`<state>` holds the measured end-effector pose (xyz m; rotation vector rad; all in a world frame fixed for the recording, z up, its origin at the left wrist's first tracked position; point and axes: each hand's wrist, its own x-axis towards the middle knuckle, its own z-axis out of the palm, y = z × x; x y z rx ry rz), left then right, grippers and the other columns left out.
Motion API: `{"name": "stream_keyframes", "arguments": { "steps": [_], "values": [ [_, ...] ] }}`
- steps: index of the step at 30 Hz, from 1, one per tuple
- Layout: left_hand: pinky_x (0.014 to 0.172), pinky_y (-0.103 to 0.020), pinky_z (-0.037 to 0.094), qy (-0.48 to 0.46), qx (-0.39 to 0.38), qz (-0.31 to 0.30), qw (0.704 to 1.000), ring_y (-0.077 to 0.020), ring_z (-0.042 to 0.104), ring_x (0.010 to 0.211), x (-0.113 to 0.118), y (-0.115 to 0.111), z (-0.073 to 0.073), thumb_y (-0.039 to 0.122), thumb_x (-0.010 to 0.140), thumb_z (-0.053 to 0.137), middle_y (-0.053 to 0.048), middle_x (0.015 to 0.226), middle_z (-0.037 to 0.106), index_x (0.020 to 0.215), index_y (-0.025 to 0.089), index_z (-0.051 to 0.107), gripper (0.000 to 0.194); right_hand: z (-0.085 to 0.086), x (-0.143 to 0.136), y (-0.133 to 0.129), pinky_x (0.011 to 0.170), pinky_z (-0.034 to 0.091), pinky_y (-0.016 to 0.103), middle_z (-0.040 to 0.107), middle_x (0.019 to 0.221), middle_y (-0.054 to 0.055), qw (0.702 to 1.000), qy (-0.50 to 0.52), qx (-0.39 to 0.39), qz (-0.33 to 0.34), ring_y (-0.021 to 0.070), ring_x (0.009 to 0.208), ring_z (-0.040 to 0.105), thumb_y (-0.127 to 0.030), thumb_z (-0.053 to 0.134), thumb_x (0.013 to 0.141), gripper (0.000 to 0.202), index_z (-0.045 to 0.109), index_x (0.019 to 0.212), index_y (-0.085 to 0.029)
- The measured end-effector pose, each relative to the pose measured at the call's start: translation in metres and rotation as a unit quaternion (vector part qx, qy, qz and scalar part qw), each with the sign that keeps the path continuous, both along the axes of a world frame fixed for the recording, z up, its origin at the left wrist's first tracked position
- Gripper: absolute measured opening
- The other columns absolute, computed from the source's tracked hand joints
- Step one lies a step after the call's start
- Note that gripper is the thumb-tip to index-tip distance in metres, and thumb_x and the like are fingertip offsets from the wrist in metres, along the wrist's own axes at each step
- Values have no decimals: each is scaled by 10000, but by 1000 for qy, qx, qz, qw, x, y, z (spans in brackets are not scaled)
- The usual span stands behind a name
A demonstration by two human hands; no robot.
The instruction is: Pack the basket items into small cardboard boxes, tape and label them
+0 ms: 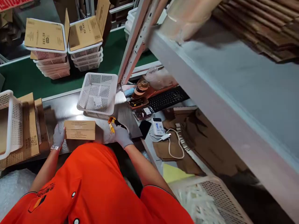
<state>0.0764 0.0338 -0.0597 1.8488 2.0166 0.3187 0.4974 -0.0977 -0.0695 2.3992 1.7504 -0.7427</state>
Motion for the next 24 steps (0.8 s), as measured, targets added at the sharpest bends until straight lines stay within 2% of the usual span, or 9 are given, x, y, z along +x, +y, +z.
{"name": "stream_keyframes", "arguments": {
  "steps": [2, 4, 7, 10, 12, 16, 18, 21, 24],
  "values": [
    [1353, -600, 399, 31, 66, -44, 996, -441, 382, 1701, 9, 5, 12, 478, 1078, 565, -287, 1811, 420, 1738, 79, 449, 781, -14, -2, -2, 934, 594, 410, 745, 1361, 257, 1000, -3, -16, -15, 361, 1148, 780, -364, 670, 1090, 739, 459, 1781, -210],
    [1405, -641, 277, 80, 88, -167, 979, -444, 245, 1759, 25, 8, 25, 490, 1067, 599, -286, 1846, 355, 1735, 82, 467, 794, -26, -6, -6, 1000, 595, 445, 703, 1418, 269, 1000, 16, -11, -25, 378, 1233, 738, -288, 635, 1091, 731, 444, 1791, -206],
    [1404, -702, 177, 148, 34, -351, 924, -507, 151, 1772, 54, 6, 35, 612, 1002, 716, -287, 1878, 280, 1745, 119, 486, 921, -40, -21, -16, 1186, 533, 562, 618, 1564, 300, 995, 47, 61, -67, 440, 1431, 619, -205, 635, 1037, 745, 485, 1764, -148],
    [1387, -758, 95, 201, -26, -459, 865, -607, 110, 1747, 74, 1, 33, 733, 823, 872, -329, 1885, 199, 1766, 108, 465, 1202, -51, -52, -20, 1348, 402, 599, 468, 1759, 301, 975, 135, 163, -71, 443, 1628, 456, -112, 649, 929, 860, 453, 1766, -75],
    [1374, -782, 75, 232, -41, -474, 848, -644, 96, 1734, 79, 1, 31, 725, 735, 941, -357, 1881, 162, 1783, 99, 435, 1321, -58, -77, -16, 1353, 424, 556, 390, 1831, 285, 951, 249, 184, -20, 414, 1650, 461, -70, 660, 849, 954, 428, 1775, -60],
    [1356, -798, 116, 268, -59, -473, 838, -660, 134, 1721, 81, 7, 34, 579, 684, 1010, -357, 1880, 168, 1796, 157, 427, 1324, -74, -109, -3, 1120, 627, 421, 387, 1839, 276, 903, 403, 149, 22, 352, 1430, 703, -185, 717, 848, 992, 405, 1784, -82],
    [1350, -801, 119, 273, -65, -475, 834, -680, 154, 1704, 82, 12, 39, 524, 664, 1024, -358, 1877, 182, 1786, 166, 454, 1309, -83, -111, 1, 1151, 610, 438, 379, 1850, 251, 890, 431, 145, 8, 357, 1498, 663, -260, 746, 871, 1012, 375, 1803, -123],
    [1339, -793, 125, 268, -62, -478, 834, -691, 164, 1682, 82, 19, 49, 521, 606, 1055, -287, 1894, 208, 1769, 260, 503, 1314, -95, -106, 3, 1306, 480, 524, 317, 1881, 233, 877, 459, 141, 1, 375, 1685, 459, -302, 767, 880, 1074, 300, 1835, -156],
    [1325, -778, 148, 252, -48, -488, 834, -673, 226, 1643, 82, 23, 57, 533, 569, 1069, -219, 1884, 276, 1732, 364, 557, 1282, -103, -105, 4, 1316, 467, 539, 346, 1876, 214, 878, 454, 148, 6, 362, 1685, 451, -283, 746, 877, 1089, 262, 1849, -200]
  ]
}}
